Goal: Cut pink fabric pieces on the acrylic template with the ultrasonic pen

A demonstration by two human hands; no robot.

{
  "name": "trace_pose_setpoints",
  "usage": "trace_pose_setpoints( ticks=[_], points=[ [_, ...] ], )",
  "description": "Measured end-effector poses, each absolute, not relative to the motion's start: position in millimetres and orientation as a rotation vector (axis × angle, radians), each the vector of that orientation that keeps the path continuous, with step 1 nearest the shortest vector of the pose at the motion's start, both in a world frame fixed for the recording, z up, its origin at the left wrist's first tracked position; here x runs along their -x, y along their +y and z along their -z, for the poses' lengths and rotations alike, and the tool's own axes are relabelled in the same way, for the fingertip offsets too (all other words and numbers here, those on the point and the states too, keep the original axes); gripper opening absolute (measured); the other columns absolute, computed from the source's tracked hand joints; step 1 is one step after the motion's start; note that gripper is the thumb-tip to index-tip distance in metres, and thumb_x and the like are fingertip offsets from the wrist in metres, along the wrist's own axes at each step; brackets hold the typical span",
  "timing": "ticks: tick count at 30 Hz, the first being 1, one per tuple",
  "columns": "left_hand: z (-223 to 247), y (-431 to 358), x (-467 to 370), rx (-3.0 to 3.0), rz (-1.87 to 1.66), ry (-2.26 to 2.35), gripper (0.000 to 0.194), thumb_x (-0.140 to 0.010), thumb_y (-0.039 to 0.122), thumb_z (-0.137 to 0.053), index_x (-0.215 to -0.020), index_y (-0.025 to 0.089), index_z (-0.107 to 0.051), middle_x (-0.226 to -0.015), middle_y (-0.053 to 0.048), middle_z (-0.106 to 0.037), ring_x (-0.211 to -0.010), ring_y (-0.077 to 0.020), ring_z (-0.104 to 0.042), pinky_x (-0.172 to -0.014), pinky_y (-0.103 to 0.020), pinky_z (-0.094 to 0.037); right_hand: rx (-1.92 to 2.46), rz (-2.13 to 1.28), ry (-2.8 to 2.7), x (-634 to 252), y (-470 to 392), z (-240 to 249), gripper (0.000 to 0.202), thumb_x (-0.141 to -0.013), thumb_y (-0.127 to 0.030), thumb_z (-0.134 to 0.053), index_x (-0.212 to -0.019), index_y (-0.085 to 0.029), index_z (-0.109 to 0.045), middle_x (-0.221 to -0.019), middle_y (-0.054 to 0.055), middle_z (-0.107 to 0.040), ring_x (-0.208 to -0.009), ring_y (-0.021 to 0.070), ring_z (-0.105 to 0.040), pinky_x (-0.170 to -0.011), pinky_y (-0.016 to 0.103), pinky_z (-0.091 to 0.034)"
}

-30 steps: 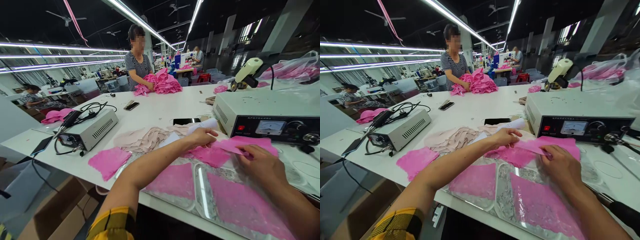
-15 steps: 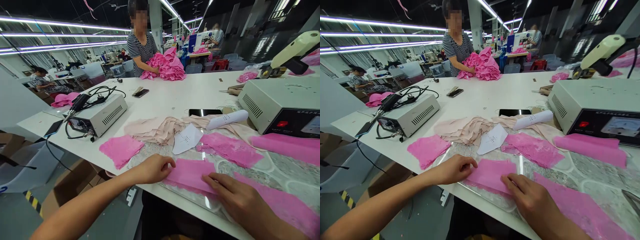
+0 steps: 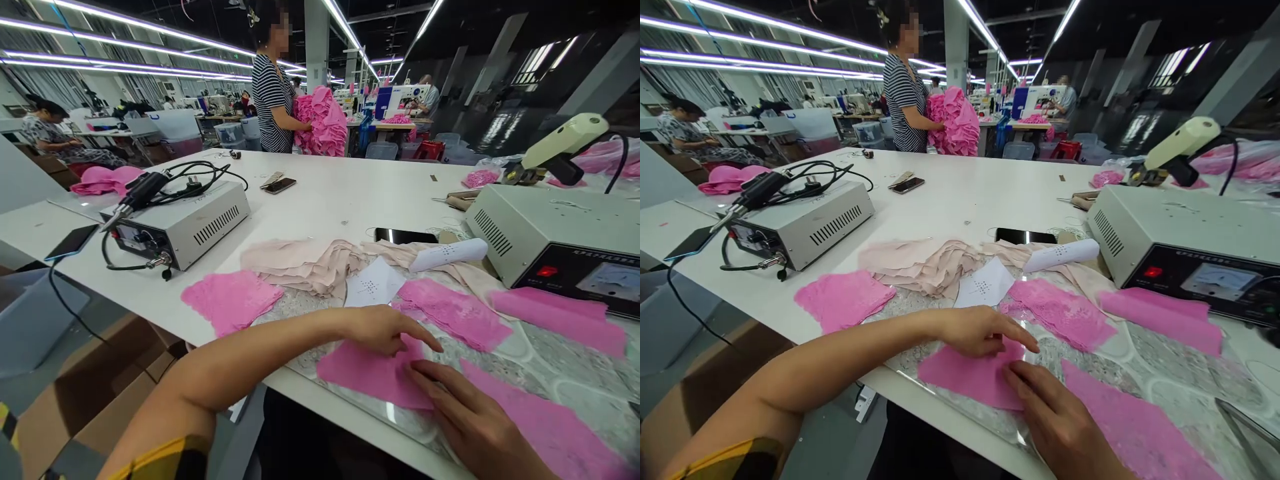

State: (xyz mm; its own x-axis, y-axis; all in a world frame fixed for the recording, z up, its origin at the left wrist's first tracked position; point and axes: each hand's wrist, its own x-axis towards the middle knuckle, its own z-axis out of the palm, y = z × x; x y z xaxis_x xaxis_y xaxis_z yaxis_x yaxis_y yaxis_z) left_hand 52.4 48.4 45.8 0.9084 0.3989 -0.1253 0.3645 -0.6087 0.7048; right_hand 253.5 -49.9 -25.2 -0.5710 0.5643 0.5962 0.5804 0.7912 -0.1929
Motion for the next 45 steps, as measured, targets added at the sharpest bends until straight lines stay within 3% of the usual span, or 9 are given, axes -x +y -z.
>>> trace_pose_setpoints(
  ticks=[3,6,10,13,16,19,23,34,45],
  points=[
    [-39,66,-70,-2.204,0.026,0.385,0.045,-0.078,-0.006,-0.053,-0.115,0.016,-0.069,-0.100,0.002,-0.072,-0.086,-0.0125,-0.066,-0.078,-0.021,-0.050,0.833,0.018,-2.337,-253,-51,26,0.033,-0.099,-0.019,-0.043,-0.125,-0.023,-0.063,-0.119,0.006,-0.065,-0.102,0.0160,-0.066,-0.093,0.021,-0.054],
    [-33,73,-77,-2.154,0.037,0.336,0.029,-0.076,-0.004,-0.060,-0.090,0.016,-0.075,-0.077,0.003,-0.070,-0.074,-0.0123,-0.064,-0.073,-0.021,-0.049,0.849,0.020,-2.315,-252,-54,25,0.034,-0.097,-0.016,-0.044,-0.125,-0.024,-0.063,-0.119,0.005,-0.065,-0.102,0.0166,-0.066,-0.094,0.023,-0.054],
    [-27,76,-74,-2.130,0.000,0.381,0.019,-0.077,0.000,-0.064,-0.072,0.017,-0.071,-0.074,0.003,-0.067,-0.073,-0.0116,-0.061,-0.074,-0.022,-0.047,1.014,-0.001,-2.156,-251,-58,15,0.030,-0.096,-0.018,-0.047,-0.120,-0.025,-0.063,-0.114,0.005,-0.066,-0.097,0.0187,-0.068,-0.086,0.027,-0.058],
    [-25,76,-70,-2.124,-0.015,0.395,0.016,-0.079,0.002,-0.064,-0.074,0.017,-0.070,-0.077,0.003,-0.067,-0.075,-0.0111,-0.060,-0.074,-0.021,-0.046,1.196,-0.165,-1.996,-251,-57,5,0.018,-0.096,-0.031,-0.050,-0.100,-0.024,-0.066,-0.088,0.002,-0.068,-0.067,0.0151,-0.066,-0.058,0.022,-0.057],
    [-27,74,-68,-2.146,-0.027,0.396,0.017,-0.081,0.002,-0.063,-0.076,0.017,-0.070,-0.080,0.002,-0.066,-0.075,-0.0105,-0.059,-0.073,-0.020,-0.044,1.363,-0.423,-2.009,-249,-52,3,0.027,-0.093,-0.044,-0.053,-0.081,-0.023,-0.064,-0.063,-0.002,-0.059,-0.047,0.0122,-0.054,-0.041,0.020,-0.046],
    [-32,73,-67,-2.186,-0.029,0.395,0.017,-0.082,0.003,-0.061,-0.079,0.017,-0.069,-0.081,0.002,-0.064,-0.074,-0.0098,-0.057,-0.070,-0.019,-0.043,1.500,-0.499,-1.989,-245,-47,9,0.032,-0.090,-0.048,-0.053,-0.074,-0.022,-0.063,-0.054,-0.002,-0.051,-0.045,0.0133,-0.050,-0.042,0.023,-0.042],
    [-36,73,-64,-2.242,-0.005,0.396,0.015,-0.084,0.003,-0.060,-0.084,0.016,-0.068,-0.083,0.001,-0.064,-0.074,-0.0097,-0.057,-0.069,-0.018,-0.043,1.534,-0.500,-1.956,-238,-44,14,0.033,-0.086,-0.041,-0.048,-0.061,-0.022,-0.057,-0.049,-0.002,-0.047,-0.044,0.0137,-0.046,-0.042,0.024,-0.037],
    [-34,66,-64,-2.405,0.011,0.531,0.014,-0.088,0.006,-0.054,-0.081,0.014,-0.063,-0.087,-0.003,-0.061,-0.080,-0.0136,-0.055,-0.077,-0.022,-0.042,1.501,-0.442,-1.897,-230,-48,17,0.022,-0.075,-0.030,-0.044,-0.054,-0.021,-0.044,-0.046,-0.003,-0.040,-0.041,0.0115,-0.038,-0.039,0.022,-0.029],
    [-28,62,-62,-2.429,-0.085,0.595,0.013,-0.090,0.011,-0.055,-0.088,0.014,-0.068,-0.094,-0.004,-0.060,-0.086,-0.0134,-0.058,-0.083,-0.022,-0.044,1.367,-0.296,-1.953,-225,-49,17,0.024,-0.081,-0.023,-0.044,-0.057,-0.021,-0.042,-0.048,-0.004,-0.044,-0.041,0.0101,-0.040,-0.041,0.022,-0.028]
  ],
)
